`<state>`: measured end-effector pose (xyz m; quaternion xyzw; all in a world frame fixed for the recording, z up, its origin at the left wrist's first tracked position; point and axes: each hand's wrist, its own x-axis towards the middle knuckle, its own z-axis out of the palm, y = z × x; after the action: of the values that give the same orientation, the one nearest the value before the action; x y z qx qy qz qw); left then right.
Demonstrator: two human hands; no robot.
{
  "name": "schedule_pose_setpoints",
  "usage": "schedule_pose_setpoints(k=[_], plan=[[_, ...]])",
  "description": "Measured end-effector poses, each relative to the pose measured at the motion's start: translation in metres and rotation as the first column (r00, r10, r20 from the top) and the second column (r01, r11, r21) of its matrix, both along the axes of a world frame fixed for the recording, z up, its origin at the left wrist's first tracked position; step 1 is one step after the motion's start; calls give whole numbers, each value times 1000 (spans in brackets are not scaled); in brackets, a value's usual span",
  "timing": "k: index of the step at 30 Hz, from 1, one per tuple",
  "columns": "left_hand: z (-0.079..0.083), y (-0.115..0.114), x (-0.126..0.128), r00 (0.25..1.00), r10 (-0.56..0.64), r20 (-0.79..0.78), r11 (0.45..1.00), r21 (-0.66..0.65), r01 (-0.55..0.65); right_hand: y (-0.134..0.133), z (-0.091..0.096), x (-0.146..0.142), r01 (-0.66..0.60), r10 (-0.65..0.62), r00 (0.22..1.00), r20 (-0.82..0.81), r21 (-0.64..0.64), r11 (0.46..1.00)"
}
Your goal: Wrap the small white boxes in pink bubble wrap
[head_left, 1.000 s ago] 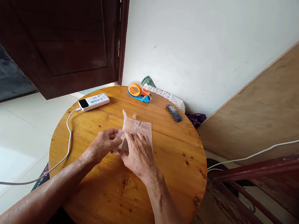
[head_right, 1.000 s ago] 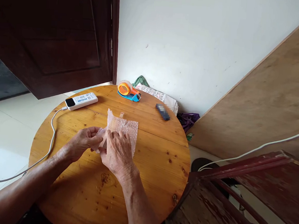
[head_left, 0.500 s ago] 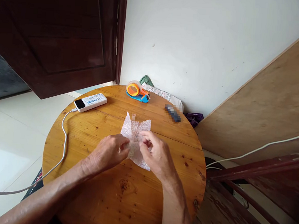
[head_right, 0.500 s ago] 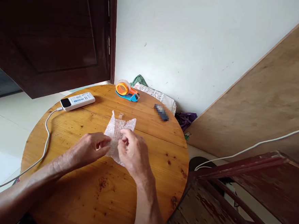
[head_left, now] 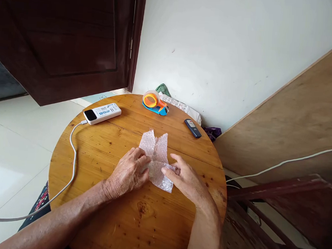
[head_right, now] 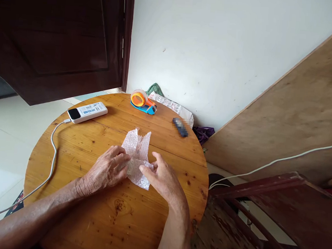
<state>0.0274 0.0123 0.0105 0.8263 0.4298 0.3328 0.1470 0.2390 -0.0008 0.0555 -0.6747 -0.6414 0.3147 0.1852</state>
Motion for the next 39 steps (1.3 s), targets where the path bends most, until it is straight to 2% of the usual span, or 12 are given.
schedule_pose_setpoints(k=[3, 9, 15, 21, 26, 30, 34, 36, 39], plan=[[-1, 0, 1, 1000, 8, -19, 1000, -7, -8, -2, -9, -5, 11, -11, 1000, -12, 22, 1000], [-4, 1, 1, 998, -1, -58, 1000, 12, 2, -4, -33, -20, 87, -75, 993, -87, 145, 986], [-6, 2, 3, 996, 26, -81, 1000, 16, -25, -6, -27, -36, 201, -166, 973, -160, 241, 949], [-6, 1, 6, 999, 16, -30, 1000, -20, -17, -4, -31, -53, 279, -187, 901, -392, 193, 941], [-4, 2, 6, 1000, -8, 27, 999, -54, 9, -10, -27, -62, 311, -218, 861, -459, 137, 940], [-2, 0, 5, 994, -6, 108, 994, -106, 18, -22, -18, -60, 251, -172, 850, -497, 96, 963], [0, -1, 2, 977, -13, 213, 978, -200, 56, -27, -19, -54, 105, -35, 875, -483, 119, 987], [1, -1, 0, 965, 26, 261, 960, -275, 48, -26, -20, -54, 35, 33, 908, -417, 154, 987], [3, 0, 0, 949, 93, 302, 931, -363, 25, -23, -20, -58, -42, 92, 980, -176, 271, 962]])
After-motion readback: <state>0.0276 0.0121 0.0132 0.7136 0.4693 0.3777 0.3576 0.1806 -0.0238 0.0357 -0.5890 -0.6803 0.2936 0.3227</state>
